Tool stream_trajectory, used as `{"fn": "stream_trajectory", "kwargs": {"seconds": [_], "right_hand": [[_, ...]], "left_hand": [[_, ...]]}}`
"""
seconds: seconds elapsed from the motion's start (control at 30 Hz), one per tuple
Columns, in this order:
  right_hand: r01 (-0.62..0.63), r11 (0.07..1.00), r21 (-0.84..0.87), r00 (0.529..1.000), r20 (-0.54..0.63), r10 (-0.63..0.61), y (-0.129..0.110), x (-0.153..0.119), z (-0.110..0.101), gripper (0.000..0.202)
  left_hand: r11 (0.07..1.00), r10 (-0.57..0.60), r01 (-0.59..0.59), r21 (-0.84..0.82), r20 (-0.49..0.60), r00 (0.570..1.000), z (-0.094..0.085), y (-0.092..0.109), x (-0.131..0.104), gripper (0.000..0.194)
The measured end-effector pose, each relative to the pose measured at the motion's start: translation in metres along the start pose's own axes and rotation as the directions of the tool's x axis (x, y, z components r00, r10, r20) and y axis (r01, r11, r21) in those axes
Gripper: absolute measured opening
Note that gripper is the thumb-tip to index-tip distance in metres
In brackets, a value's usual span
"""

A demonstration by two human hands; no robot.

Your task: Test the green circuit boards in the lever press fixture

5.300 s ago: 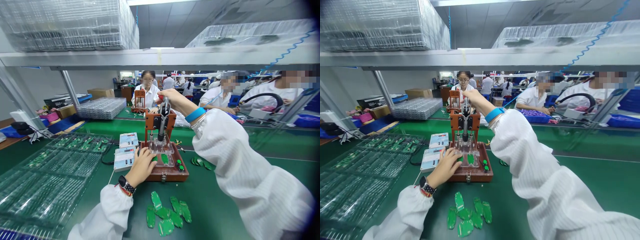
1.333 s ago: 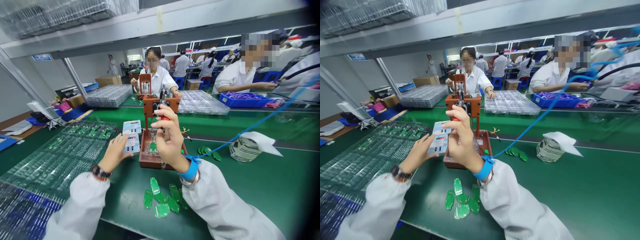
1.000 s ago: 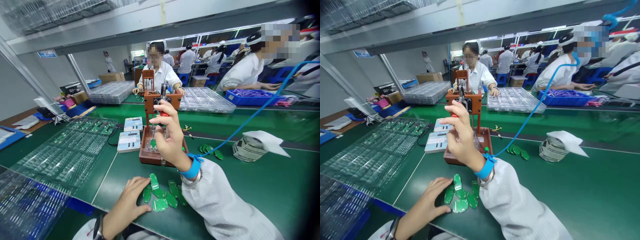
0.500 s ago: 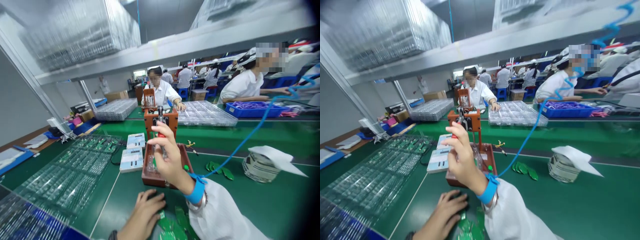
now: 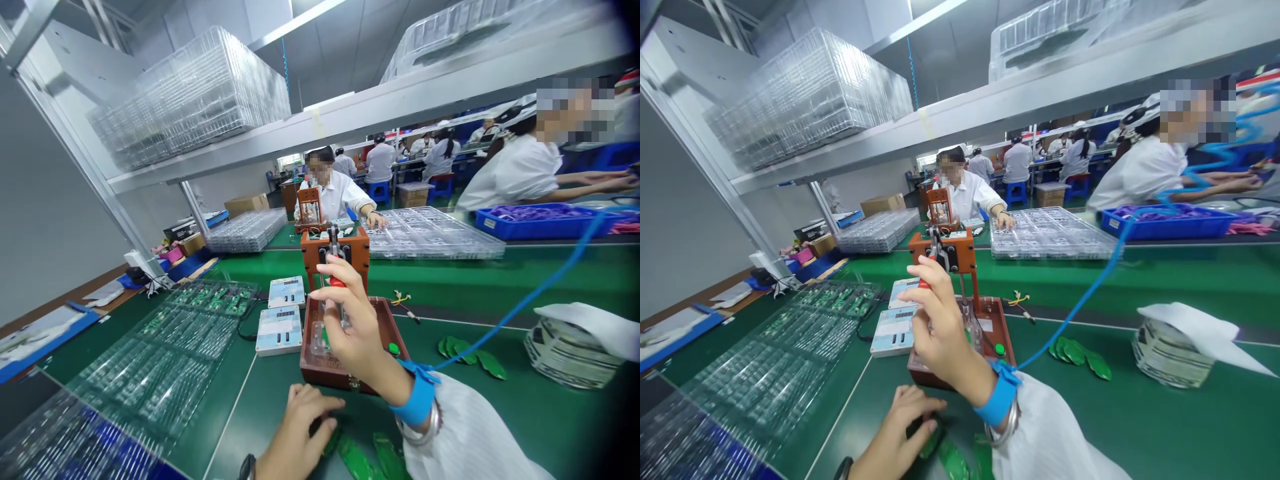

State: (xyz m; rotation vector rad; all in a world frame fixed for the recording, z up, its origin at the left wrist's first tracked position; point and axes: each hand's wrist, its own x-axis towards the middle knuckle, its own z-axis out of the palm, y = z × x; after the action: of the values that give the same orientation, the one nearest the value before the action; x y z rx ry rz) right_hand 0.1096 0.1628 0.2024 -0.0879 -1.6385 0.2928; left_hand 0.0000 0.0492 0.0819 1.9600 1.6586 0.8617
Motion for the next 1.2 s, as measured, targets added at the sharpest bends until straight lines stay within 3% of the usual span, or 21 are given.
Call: {"fn": "stream_trajectory", "kwargs": {"seconds": [0.13, 0.23, 0.43, 0.53, 0.67, 0.97, 1.2], "right_hand": [[0.019, 1.0, -0.015, 1.0, -0.009, -0.019, -0.001, 0.001, -0.001, 0.037], [0.01, 1.0, -0.017, 1.0, -0.001, -0.01, -0.002, 0.002, -0.001, 0.038], [0.032, 0.999, -0.023, 0.999, -0.004, -0.032, -0.001, 0.004, -0.001, 0.037], [0.034, 0.999, -0.041, 0.999, -0.002, -0.035, -0.001, 0.004, -0.001, 0.037], [0.022, 0.998, -0.056, 1.0, 0.0, -0.022, -0.002, 0.003, -0.001, 0.037], [0.01, 0.999, -0.038, 1.0, 0.005, -0.01, -0.002, 0.003, -0.001, 0.038], [0.008, 0.998, -0.064, 1.0, 0.02, -0.007, -0.002, 0.002, -0.002, 0.036]], "left_hand": [[0.996, -0.077, 0.081, 0.044, -0.092, 0.993, 0.0, -0.005, -0.009, 0.021], [0.988, -0.118, 0.123, 0.089, -0.055, 0.991, -0.001, -0.012, -0.016, 0.016], [0.969, -0.051, 0.065, 0.239, -0.064, 0.997, -0.009, -0.016, -0.028, 0.022], [0.971, -0.049, 0.058, 0.233, -0.045, 0.998, -0.014, -0.017, -0.035, 0.031], [0.967, -0.102, 0.1, 0.235, -0.002, 0.995, -0.012, -0.021, -0.044, 0.06], [0.969, -0.22, 0.223, 0.106, -0.038, 0.975, -0.005, -0.02, -0.04, 0.048], [0.978, -0.199, 0.199, 0.063, -0.01, 0.98, 0.002, -0.019, -0.038, 0.054]]}}
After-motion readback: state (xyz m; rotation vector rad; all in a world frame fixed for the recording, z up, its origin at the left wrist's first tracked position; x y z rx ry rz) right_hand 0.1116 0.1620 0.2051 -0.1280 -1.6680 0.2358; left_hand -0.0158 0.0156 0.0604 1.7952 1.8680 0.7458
